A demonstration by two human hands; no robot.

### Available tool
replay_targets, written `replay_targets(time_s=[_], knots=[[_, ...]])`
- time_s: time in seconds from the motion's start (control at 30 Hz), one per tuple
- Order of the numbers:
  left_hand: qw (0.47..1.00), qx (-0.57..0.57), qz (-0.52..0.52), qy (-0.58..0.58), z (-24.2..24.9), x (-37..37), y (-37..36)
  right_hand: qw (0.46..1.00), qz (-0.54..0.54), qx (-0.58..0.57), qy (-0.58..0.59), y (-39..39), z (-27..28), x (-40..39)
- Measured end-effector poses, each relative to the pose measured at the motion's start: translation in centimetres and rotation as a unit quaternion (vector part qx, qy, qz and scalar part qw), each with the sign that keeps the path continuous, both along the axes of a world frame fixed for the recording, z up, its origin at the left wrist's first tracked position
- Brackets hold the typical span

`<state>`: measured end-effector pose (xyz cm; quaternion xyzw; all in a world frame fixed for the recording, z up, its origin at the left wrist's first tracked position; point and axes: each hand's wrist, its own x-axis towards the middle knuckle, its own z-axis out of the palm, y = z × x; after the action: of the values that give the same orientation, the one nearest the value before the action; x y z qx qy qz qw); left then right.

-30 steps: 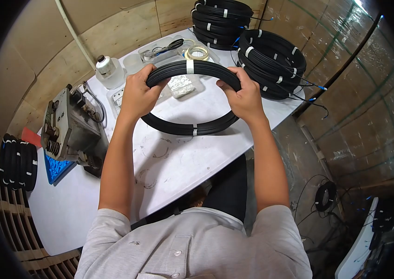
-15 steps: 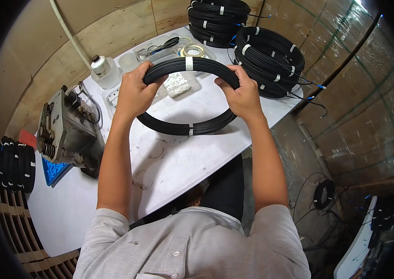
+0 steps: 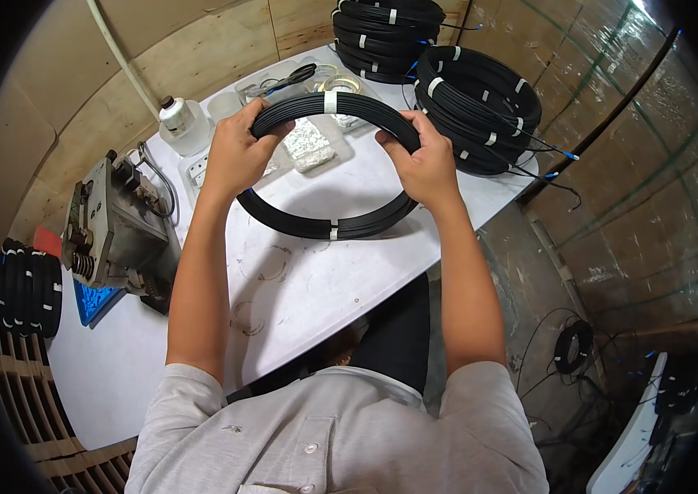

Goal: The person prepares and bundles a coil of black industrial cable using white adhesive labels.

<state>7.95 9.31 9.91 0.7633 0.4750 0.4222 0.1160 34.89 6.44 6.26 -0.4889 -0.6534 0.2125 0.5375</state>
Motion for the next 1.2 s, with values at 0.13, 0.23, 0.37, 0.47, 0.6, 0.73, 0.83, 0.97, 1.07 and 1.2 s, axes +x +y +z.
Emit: replay_targets(time_s=[0.13, 0.23, 0.37, 0.47, 0.6, 0.73, 0.83, 0.97, 1.07, 1.2], knots=[[1.0, 0.011, 0.007, -0.004, 0.0, 0.3, -0.2, 1.0, 0.0, 0.001, 0.004, 0.6, -0.2, 0.3], [1.0, 0.001, 0.013, -0.001, -0.1, 0.4, -0.4, 1.0, -0.016, -0.004, -0.026, 0.9, 0.0, 0.5], [1.0, 0.007, 0.019, 0.004, -0.1, 0.5, -0.2, 1.0, -0.001, 0.013, 0.003, 1.7, -0.7, 0.7], [1.0, -0.003, 0.016, -0.007, -0.1, 0.3, 0.1, 1.0, -0.004, 0.022, 0.003, 1.7, -0.7, 0.4], [1.0, 0.014, 0.002, -0.023, -0.6, -0.3, 0.8, 1.0, -0.009, 0.024, 0.001, 0.7, 0.0, -0.5], [0.999, 0.004, 0.003, -0.033, -0.6, -0.4, 0.5, 0.998, 0.003, 0.057, 0.016, 1.2, -0.3, -0.6], [0.999, 0.002, 0.027, -0.019, -0.1, -0.1, 0.0, 0.998, -0.038, -0.016, -0.045, 0.9, 0.5, -0.3], [0.999, -0.001, 0.021, -0.033, -0.7, -0.4, 0.6, 0.998, -0.027, 0.021, -0.043, 1.3, 0.5, -0.4], [0.999, -0.01, 0.013, -0.045, -0.7, -0.6, 0.7, 0.998, -0.034, -0.02, -0.048, 0.7, 1.4, -0.9], [0.998, -0.011, 0.014, -0.06, -1.1, -0.9, 0.9, 0.998, -0.032, -0.013, -0.057, 0.8, 1.3, -1.1]])
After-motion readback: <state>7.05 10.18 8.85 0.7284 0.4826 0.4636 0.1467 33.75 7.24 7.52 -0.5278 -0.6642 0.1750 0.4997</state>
